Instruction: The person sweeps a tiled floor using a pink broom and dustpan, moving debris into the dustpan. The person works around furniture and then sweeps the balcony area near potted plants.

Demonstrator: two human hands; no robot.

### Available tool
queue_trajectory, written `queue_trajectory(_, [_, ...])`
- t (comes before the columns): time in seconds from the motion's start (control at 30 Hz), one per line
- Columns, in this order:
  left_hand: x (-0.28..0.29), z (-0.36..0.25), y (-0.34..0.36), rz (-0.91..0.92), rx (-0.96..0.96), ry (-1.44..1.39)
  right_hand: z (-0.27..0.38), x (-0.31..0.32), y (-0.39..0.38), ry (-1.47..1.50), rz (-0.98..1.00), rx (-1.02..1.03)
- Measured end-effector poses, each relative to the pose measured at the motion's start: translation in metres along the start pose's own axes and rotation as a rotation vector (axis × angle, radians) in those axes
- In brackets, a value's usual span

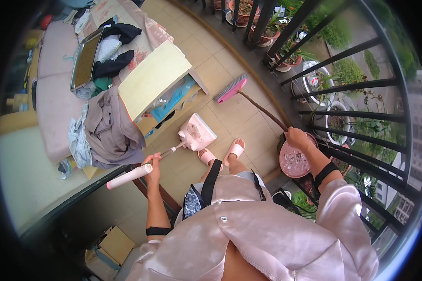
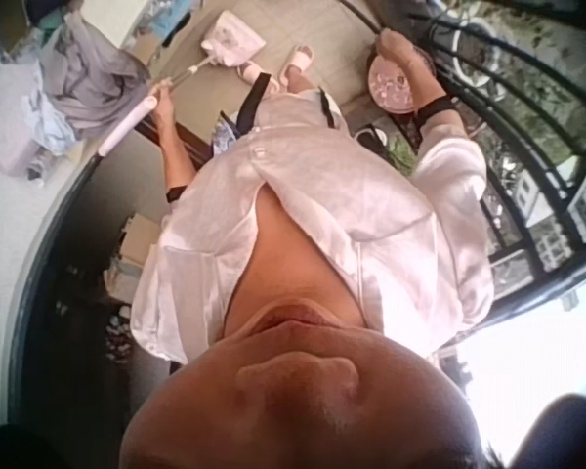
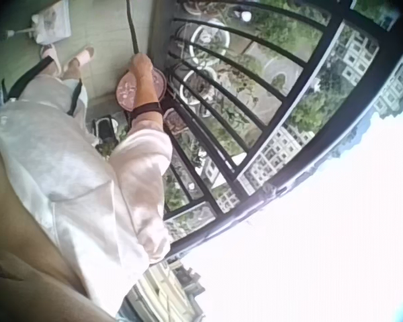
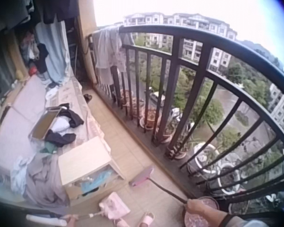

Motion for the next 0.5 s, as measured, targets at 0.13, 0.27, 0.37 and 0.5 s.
queue_trajectory(0.13, [0.006,-0.008,-0.002,-0.012,0.037,-0.042,0.03,-0.015,0.023,-0.017,0.116,-0.036])
queue_trajectory(0.27, [0.012,-0.018,-0.005,0.035,0.047,-0.038,0.06,-0.029,0.034,-0.092,0.238,-0.017])
queue_trajectory(0.37, [0.018,-0.018,-0.007,0.044,0.053,-0.013,0.056,-0.029,0.031,-0.116,0.244,-0.024])
queue_trajectory(0.5, [0.026,-0.008,-0.008,0.015,0.044,-0.008,0.011,-0.01,0.024,-0.21,0.114,-0.022])
Point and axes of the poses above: each hand's wrist, its own y-axis towards the middle knuckle, its own x-axis out of the back of the hand, z = x × y, the point moved 1 cm from there along y, towards the middle knuckle, and after that the axes turned 7 degrees about -x, right-handed, at the moved point
